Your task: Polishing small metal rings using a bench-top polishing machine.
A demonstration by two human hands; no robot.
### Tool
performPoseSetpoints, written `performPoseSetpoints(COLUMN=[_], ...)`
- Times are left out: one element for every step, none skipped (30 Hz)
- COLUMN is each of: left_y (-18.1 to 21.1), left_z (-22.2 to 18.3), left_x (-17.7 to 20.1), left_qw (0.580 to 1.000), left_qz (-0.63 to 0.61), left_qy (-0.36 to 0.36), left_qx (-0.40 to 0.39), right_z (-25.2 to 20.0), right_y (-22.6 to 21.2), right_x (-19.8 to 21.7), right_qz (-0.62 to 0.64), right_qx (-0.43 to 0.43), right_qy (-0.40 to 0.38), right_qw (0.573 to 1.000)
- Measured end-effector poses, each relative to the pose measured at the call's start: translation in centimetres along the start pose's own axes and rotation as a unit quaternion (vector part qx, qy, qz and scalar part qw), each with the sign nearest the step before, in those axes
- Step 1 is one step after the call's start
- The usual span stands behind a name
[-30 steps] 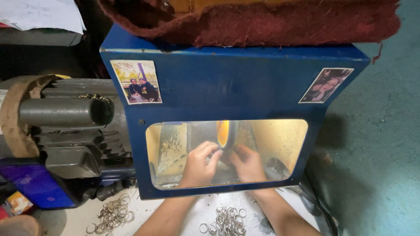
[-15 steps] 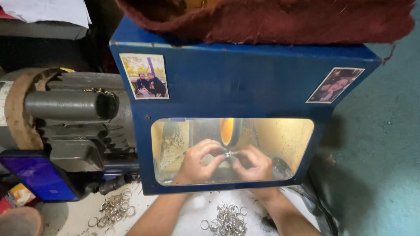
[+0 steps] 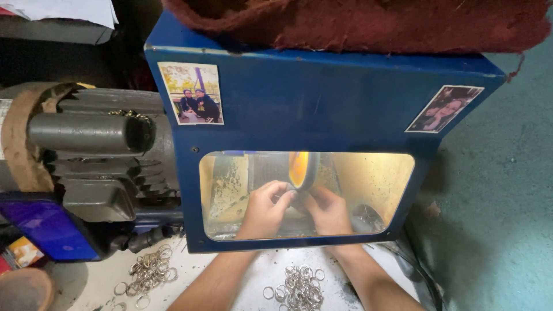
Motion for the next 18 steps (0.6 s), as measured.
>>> performPoseSetpoints(left_y=[-0.1,-0.2,0.1,0.5,0.8,0.9,1.1,1.2,1.7,2.2,2.7,2.1,1.4,0.8,0.5,0.3,0.0,0.3], left_z=[0.0,-0.1,-0.1,-0.1,0.0,-0.1,-0.2,-0.3,-0.4,-0.6,-0.8,-0.7,-0.5,-0.3,-0.3,-0.2,-0.2,-0.4], left_x=[0.0,0.0,0.2,0.4,0.4,0.4,0.5,0.5,0.7,0.8,0.9,0.9,0.8,0.8,0.5,0.3,0.1,0.2], left_qw=[1.000,1.000,1.000,0.999,0.999,0.998,0.996,0.993,0.993,0.991,0.988,0.988,0.991,0.993,0.993,0.996,0.998,0.998], left_qz=[-0.008,-0.016,-0.016,-0.018,-0.020,-0.020,-0.011,-0.002,-0.002,0.000,0.000,-0.001,0.000,0.001,0.000,-0.003,-0.005,-0.005], left_qy=[0.005,0.010,0.013,0.016,0.015,0.015,0.012,0.008,0.008,0.004,-0.001,-0.002,-0.007,-0.012,-0.012,0.000,0.014,0.015], left_qx=[-0.008,-0.016,-0.015,-0.031,-0.048,-0.049,-0.083,-0.118,-0.117,-0.136,-0.154,-0.154,-0.135,-0.117,-0.117,-0.087,-0.056,-0.055], right_z=[-0.1,-0.3,-0.6,-0.9,-1.1,-1.0,-0.7,-0.5,-0.7,-0.8,-1.0,-1.1,-1.1,-1.1,-0.8,-0.4,-0.1,-0.1], right_y=[-0.2,-0.4,-0.7,-1.0,-1.3,-0.7,-0.2,0.3,0.3,0.3,0.3,-0.5,-1.2,-1.8,-0.9,-0.2,0.5,0.7], right_x=[-0.1,-0.2,-0.5,-0.9,-1.1,-0.6,-0.2,0.2,0.7,1.1,1.7,1.1,0.5,0.0,0.0,-0.1,-0.2,-0.3], right_qz=[0.014,0.029,0.028,0.043,0.059,0.058,0.041,0.025,0.025,-0.004,-0.033,-0.034,-0.064,-0.094,-0.094,-0.048,-0.001,-0.001], right_qx=[0.013,0.026,0.027,0.036,0.047,0.047,0.061,0.075,0.075,0.121,0.167,0.166,0.046,-0.074,-0.074,-0.009,0.057,0.057], right_qy=[0.010,0.019,0.017,0.024,0.034,0.035,0.039,0.044,0.043,0.041,0.040,0.040,0.031,0.022,0.023,0.028,0.032,0.030], right_qw=[1.000,0.999,0.999,0.998,0.997,0.997,0.996,0.996,0.996,0.992,0.985,0.985,0.996,0.993,0.992,0.998,0.998,0.998])
Point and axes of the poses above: each hand's wrist, its own z-axis towards the middle knuckle, its own x-axis out of the back of the hand, y = z × x, the point moved 1 cm from there along z, towards the middle knuckle, and after that the axes turned 4 degrees about -z, right-handed, at the moved point
